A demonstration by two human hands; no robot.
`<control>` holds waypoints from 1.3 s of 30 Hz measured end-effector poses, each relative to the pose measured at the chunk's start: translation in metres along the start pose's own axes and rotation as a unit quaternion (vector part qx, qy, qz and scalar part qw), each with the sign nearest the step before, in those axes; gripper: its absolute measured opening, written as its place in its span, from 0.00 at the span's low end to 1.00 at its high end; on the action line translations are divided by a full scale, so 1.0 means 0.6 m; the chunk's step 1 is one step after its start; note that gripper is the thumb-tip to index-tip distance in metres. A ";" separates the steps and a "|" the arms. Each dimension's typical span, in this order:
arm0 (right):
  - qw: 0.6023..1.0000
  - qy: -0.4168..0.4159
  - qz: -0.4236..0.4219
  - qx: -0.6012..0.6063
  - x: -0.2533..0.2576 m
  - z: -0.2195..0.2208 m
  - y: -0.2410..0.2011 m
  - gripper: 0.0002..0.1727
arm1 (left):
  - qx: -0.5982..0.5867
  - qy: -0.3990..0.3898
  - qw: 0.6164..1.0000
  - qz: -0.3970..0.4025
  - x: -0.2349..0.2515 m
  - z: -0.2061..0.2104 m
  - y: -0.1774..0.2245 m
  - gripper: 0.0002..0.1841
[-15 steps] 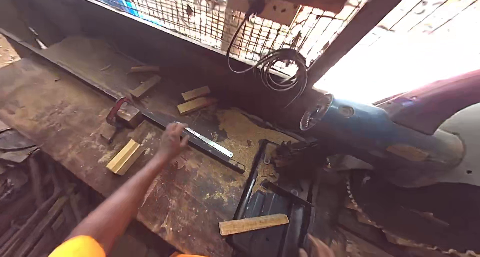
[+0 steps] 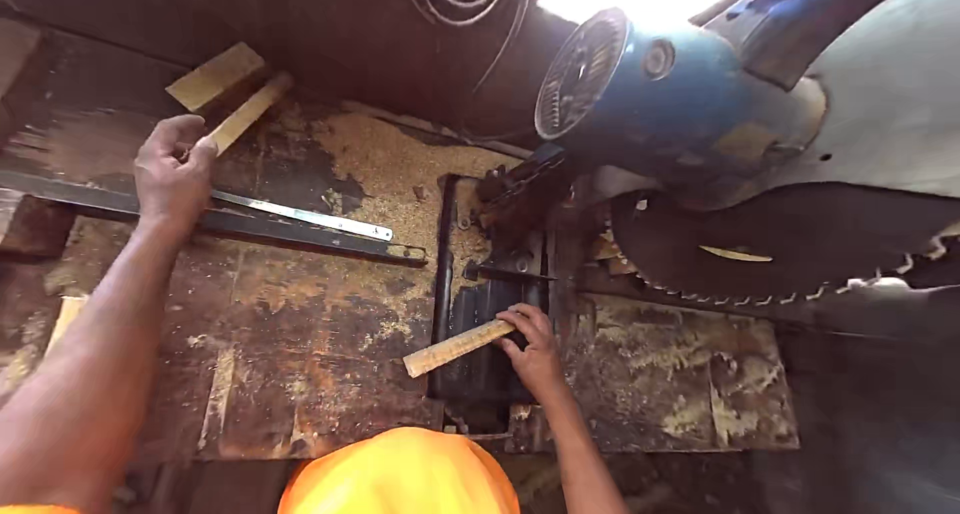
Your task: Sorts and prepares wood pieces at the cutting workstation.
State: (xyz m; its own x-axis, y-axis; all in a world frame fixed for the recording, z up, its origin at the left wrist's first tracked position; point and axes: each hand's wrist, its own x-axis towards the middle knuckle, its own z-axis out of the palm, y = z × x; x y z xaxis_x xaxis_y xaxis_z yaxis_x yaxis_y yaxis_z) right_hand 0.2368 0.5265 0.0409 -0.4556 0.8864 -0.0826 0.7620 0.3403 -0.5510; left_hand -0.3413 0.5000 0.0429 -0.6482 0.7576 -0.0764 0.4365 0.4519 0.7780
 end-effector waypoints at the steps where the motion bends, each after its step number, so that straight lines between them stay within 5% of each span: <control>1: 1.000 0.009 0.002 0.008 -0.002 0.000 0.003 0.22 | -0.086 0.006 0.996 -0.016 -0.024 -0.006 0.009 0.22; 6: 0.996 0.084 -0.012 -0.010 -0.030 0.020 0.020 0.20 | -0.386 -0.049 0.919 -0.068 -0.198 -0.030 0.044 0.23; 14: 0.992 0.095 -0.081 0.017 -0.078 0.022 0.049 0.16 | -0.411 -0.064 0.898 -0.148 -0.406 0.006 0.039 0.23; 19: 0.997 0.003 -0.022 0.080 -0.079 -0.012 0.040 0.18 | -0.374 -0.096 0.907 -0.167 -0.439 0.003 0.053 0.22; 29: 0.995 0.090 0.016 0.030 -0.091 -0.006 0.024 0.18 | -0.379 -0.171 0.881 -0.225 -0.473 0.025 0.108 0.27; 34: 0.983 0.139 -0.085 0.080 -0.100 -0.031 -0.041 0.24 | -0.377 -0.310 0.830 -0.270 -0.481 0.049 0.148 0.31; 39: 0.973 0.094 -0.199 0.066 -0.082 -0.064 -0.099 0.41 | -0.352 -0.398 0.789 -0.308 -0.473 0.094 0.200 0.31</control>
State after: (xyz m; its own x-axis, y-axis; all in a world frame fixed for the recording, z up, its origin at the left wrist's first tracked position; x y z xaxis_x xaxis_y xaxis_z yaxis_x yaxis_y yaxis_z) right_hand 0.2317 0.4745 0.1098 -0.6009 0.7383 0.3062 0.4700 0.6363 -0.6118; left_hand -0.0700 0.3658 0.1229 0.1173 0.6791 -0.7246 -0.4458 0.6880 0.5726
